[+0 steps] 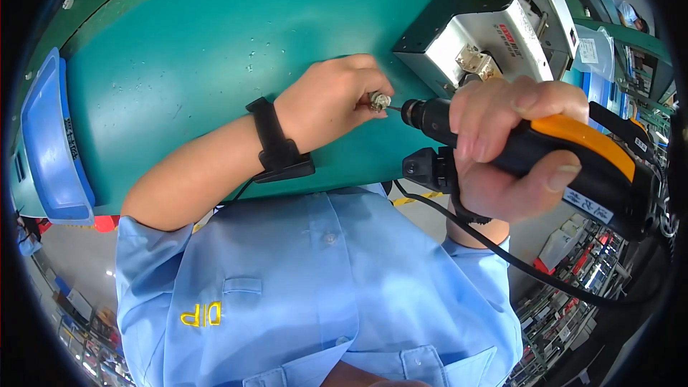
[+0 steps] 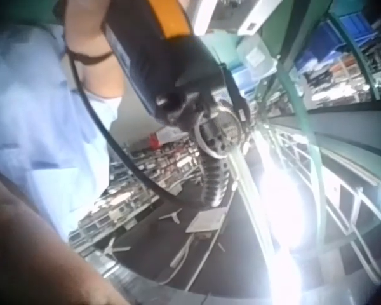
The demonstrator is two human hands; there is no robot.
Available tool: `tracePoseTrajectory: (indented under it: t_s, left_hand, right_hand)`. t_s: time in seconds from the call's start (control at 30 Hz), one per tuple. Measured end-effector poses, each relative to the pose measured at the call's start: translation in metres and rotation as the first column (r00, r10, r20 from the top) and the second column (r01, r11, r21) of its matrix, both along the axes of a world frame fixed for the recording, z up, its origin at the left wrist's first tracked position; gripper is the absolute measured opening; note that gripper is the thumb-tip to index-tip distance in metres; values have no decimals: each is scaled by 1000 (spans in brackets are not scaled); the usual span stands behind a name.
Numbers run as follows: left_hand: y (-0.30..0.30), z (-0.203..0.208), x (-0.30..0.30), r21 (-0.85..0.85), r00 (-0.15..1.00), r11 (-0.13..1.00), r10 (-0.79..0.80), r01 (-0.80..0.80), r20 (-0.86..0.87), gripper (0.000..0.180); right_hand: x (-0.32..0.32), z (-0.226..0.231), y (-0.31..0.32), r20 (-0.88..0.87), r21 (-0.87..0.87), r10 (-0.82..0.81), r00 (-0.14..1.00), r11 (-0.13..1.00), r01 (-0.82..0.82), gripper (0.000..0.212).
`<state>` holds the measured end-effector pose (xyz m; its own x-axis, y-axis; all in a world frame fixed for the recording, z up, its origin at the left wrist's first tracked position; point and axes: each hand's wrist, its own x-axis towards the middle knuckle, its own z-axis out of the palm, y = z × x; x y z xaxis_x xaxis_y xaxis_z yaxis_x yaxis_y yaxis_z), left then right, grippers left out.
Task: The person picks up a small component from the table, places it into a machine, and uses a power screwdriver on it before placing it back on the table.
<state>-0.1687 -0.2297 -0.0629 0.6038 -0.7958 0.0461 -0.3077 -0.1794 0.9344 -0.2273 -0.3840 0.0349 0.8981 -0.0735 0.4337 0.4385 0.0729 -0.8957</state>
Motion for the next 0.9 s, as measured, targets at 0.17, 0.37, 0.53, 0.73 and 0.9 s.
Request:
tracePoseTrajectory:
  t_s: [0.17, 0.37, 0.53, 0.73, 0.9]
  left_hand:
    - [0, -2, 4, -9, 1000, 1000, -3, 3, 20, 21]
    - [2, -1, 3, -40, 996, 999, -2, 6, 87, 18]
    - [20, 11, 25, 51, 974, 999, 4, -16, 225, 12]
    - [33, 24, 172, 212, 832, 882, 282, -421, 477, 25]
    - [99, 53, 240, 169, 426, 488, 482, -857, 766, 43]
  right_hand:
    - [1, 2, 10, -130, -107, -119, 984, 989, 105, 48]
    - [5, -2, 16, -54, -92, -86, 995, 992, 81, 46]
    - [2, 2, 15, 171, 126, -144, 975, 984, 124, 46]
    - [-16, 42, -2, 369, 266, -208, 906, 958, 111, 40]
    - [-11, 33, -19, 293, 200, -231, 928, 964, 177, 33]
